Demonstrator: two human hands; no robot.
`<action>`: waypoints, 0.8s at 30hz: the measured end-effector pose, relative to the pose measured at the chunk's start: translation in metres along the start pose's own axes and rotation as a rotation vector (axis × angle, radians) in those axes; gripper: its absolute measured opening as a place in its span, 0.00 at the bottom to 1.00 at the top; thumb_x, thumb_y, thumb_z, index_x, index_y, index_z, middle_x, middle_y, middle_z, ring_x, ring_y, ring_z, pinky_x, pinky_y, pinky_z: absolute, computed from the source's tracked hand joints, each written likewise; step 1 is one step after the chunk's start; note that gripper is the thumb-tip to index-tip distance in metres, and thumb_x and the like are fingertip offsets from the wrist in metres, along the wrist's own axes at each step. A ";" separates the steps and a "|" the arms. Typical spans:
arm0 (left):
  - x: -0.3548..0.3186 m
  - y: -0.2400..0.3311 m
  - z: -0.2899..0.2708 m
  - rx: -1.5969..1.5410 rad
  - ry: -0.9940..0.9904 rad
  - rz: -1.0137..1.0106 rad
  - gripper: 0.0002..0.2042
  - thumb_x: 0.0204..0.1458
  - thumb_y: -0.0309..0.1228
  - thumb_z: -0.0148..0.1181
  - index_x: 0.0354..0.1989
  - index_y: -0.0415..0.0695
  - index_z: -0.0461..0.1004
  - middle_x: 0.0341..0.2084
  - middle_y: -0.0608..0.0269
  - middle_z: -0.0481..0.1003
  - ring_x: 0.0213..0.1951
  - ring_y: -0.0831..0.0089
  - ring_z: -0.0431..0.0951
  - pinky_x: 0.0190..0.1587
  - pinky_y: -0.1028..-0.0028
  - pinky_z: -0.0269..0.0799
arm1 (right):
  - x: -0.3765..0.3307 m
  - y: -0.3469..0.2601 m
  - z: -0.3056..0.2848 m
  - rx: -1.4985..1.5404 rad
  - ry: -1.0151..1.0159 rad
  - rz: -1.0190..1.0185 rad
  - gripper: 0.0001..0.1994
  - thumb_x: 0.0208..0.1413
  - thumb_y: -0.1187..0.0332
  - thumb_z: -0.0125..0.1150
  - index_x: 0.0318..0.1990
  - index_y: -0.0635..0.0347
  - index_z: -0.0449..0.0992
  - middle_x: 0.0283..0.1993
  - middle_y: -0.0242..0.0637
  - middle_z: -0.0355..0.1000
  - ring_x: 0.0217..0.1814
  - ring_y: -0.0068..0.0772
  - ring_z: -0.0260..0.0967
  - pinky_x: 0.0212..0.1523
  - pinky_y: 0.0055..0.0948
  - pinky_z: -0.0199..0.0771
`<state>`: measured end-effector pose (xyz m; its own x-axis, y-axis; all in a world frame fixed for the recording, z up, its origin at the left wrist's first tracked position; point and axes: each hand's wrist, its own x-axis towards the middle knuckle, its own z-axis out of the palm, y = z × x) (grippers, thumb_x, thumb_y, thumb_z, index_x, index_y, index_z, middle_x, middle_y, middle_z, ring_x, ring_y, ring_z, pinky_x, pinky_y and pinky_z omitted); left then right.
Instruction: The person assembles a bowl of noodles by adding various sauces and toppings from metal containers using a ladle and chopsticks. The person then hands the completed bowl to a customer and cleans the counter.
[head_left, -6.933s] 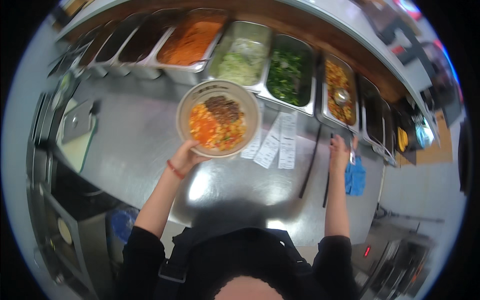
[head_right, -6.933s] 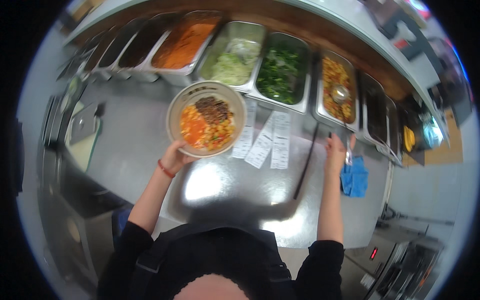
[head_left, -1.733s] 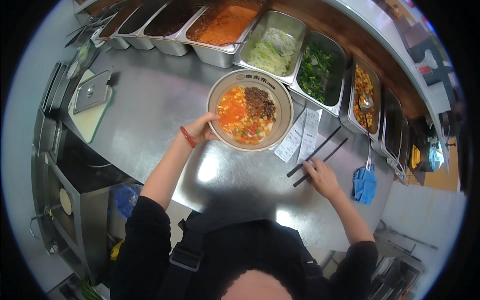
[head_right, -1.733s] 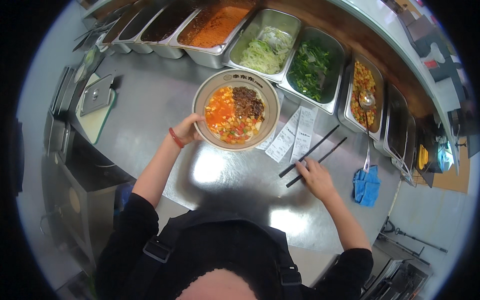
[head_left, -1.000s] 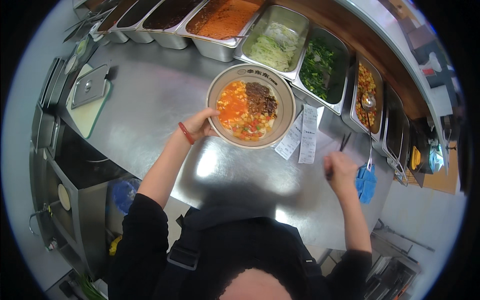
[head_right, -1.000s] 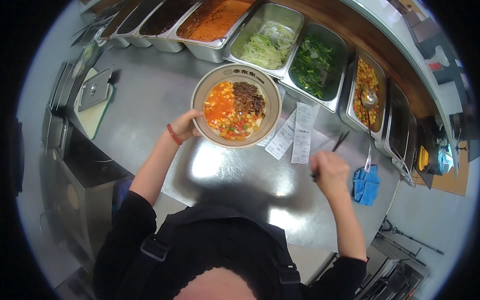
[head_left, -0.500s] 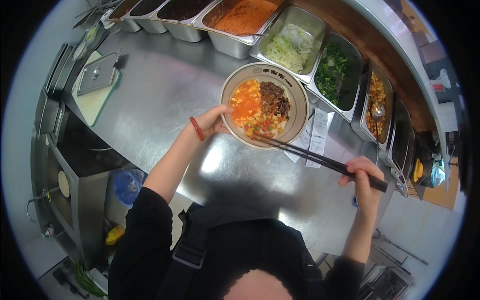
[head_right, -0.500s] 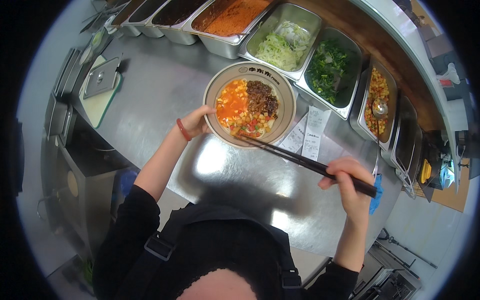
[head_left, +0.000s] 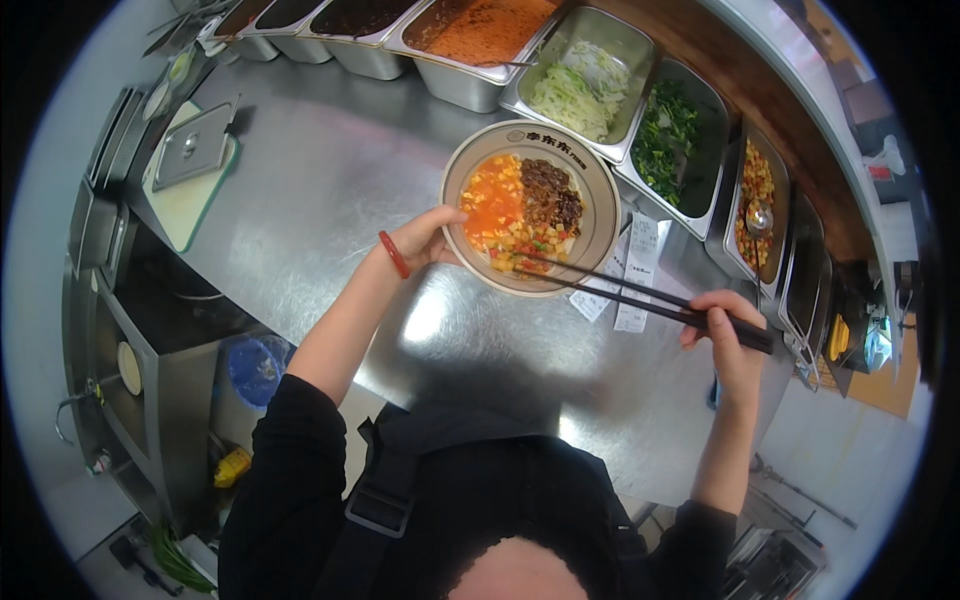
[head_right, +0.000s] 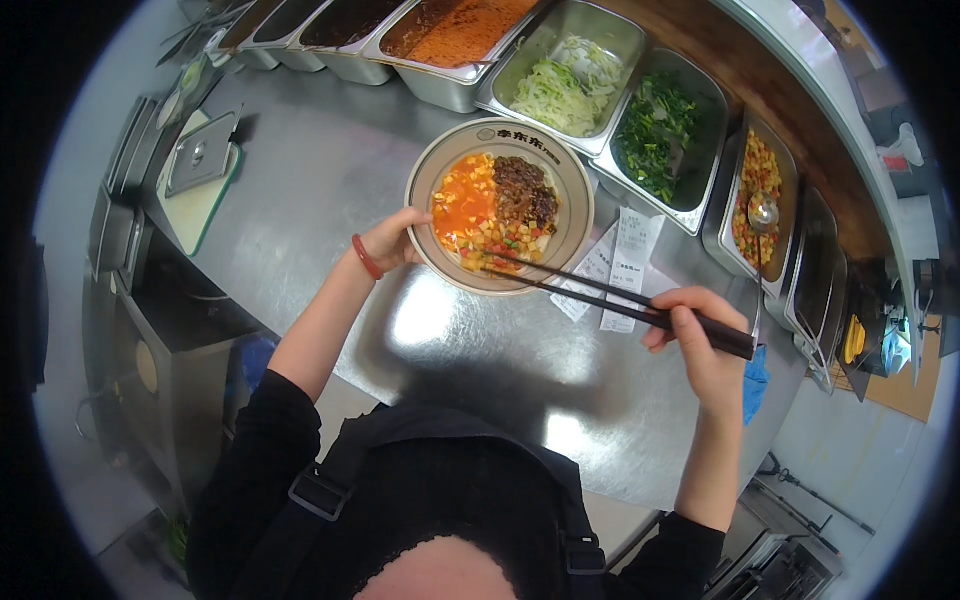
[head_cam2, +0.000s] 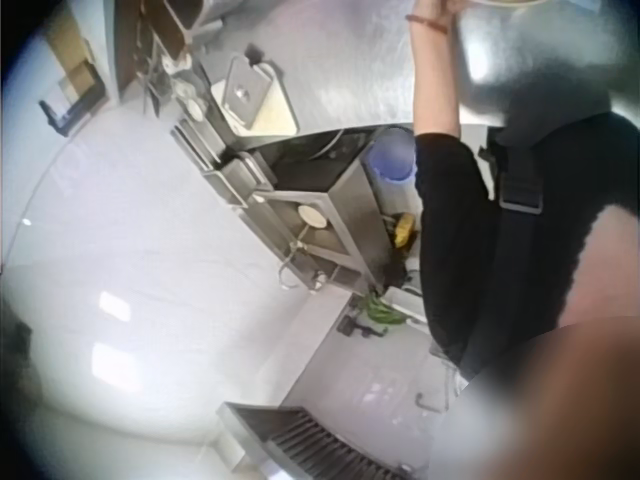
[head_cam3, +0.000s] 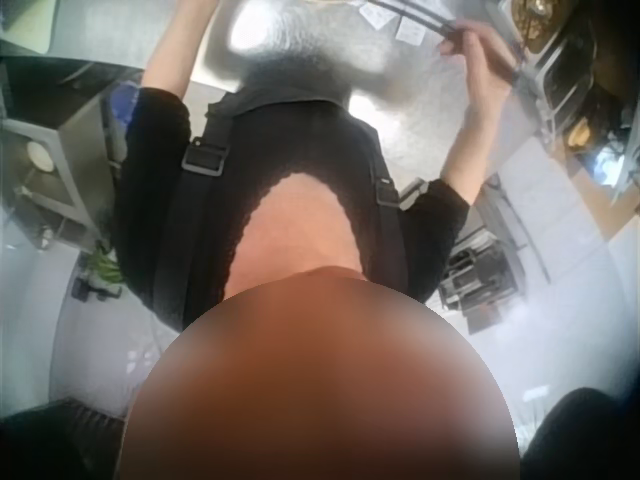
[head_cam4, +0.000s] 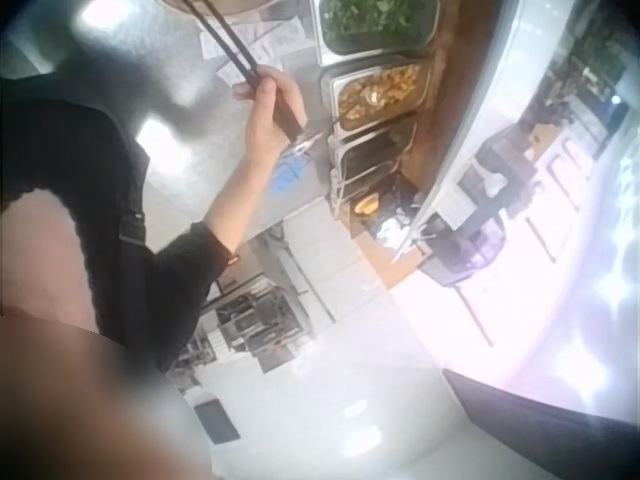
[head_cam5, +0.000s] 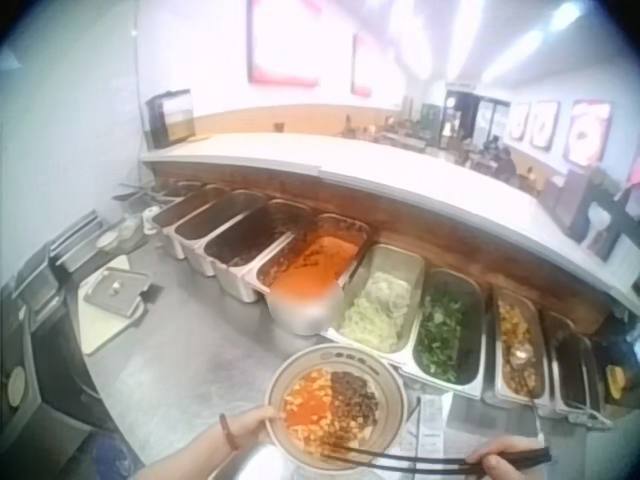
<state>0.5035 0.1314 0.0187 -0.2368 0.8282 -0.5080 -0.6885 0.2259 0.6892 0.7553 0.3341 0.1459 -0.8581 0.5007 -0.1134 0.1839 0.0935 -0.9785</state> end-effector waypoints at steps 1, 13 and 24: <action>0.000 0.000 0.000 -0.002 0.000 -0.003 0.23 0.39 0.37 0.46 0.42 0.35 0.56 0.34 0.54 0.66 0.33 0.70 0.70 0.34 0.74 0.69 | 0.001 0.002 0.000 -0.009 0.000 -0.013 0.07 0.46 0.74 0.43 0.28 0.70 0.66 0.19 0.39 0.65 0.18 0.23 0.63 0.21 0.17 0.64; 0.001 -0.003 0.007 -0.050 0.130 0.037 0.13 0.38 0.36 0.48 0.30 0.40 0.65 0.15 0.69 0.67 0.13 0.84 0.63 0.10 0.88 0.50 | 0.002 0.006 -0.051 0.244 0.372 -0.187 0.10 0.50 0.66 0.39 0.29 0.65 0.62 0.21 0.37 0.63 0.17 0.22 0.60 0.17 0.17 0.61; 0.003 -0.003 -0.002 -0.002 0.055 -0.012 0.24 0.37 0.36 0.48 0.43 0.36 0.55 0.36 0.56 0.65 0.36 0.68 0.68 0.33 0.71 0.69 | 0.086 0.058 -0.081 0.034 0.511 -0.050 0.08 0.46 0.69 0.42 0.32 0.62 0.65 0.26 0.35 0.63 0.13 0.16 0.58 0.09 0.14 0.57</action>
<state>0.5033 0.1317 0.0144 -0.2658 0.7958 -0.5441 -0.6930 0.2346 0.6817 0.7311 0.4523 0.0934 -0.5202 0.8537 0.0236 0.1259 0.1039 -0.9866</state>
